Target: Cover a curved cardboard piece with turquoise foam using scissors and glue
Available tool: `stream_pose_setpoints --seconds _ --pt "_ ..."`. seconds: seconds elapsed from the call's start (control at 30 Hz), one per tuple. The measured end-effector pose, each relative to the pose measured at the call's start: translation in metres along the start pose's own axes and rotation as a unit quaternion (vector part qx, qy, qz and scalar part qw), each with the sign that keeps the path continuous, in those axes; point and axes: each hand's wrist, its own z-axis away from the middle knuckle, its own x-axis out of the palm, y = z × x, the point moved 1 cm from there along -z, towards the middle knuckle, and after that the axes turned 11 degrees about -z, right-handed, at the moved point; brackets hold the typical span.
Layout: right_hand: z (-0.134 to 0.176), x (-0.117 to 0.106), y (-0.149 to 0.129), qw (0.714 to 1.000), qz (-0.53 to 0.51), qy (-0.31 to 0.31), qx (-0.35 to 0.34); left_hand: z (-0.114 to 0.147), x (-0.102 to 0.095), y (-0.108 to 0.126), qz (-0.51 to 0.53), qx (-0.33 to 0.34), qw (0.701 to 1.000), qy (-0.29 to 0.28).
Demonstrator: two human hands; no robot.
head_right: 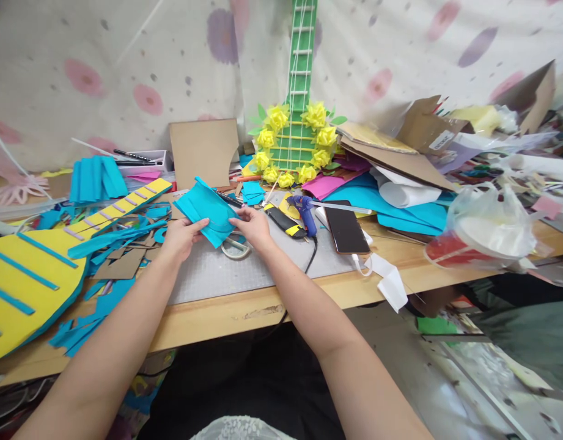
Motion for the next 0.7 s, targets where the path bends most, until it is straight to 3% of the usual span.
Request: stream_pose_setpoints --seconds 0.17,0.37,0.6,0.7 --pt "0.002 0.001 -0.003 0.999 -0.030 0.027 0.005 0.000 0.000 -0.002 -0.033 0.003 0.999 -0.032" --pt "0.008 0.008 -0.002 0.991 -0.107 -0.046 0.071 0.002 0.003 0.000 0.005 0.057 0.998 0.022" --pt "0.006 0.012 0.000 0.997 -0.057 -0.026 0.042 0.011 0.014 -0.001 0.023 0.040 0.998 -0.039" --pt "0.005 0.013 0.001 0.999 -0.014 -0.021 0.043 0.009 0.015 -0.005 0.002 0.055 0.998 -0.014"
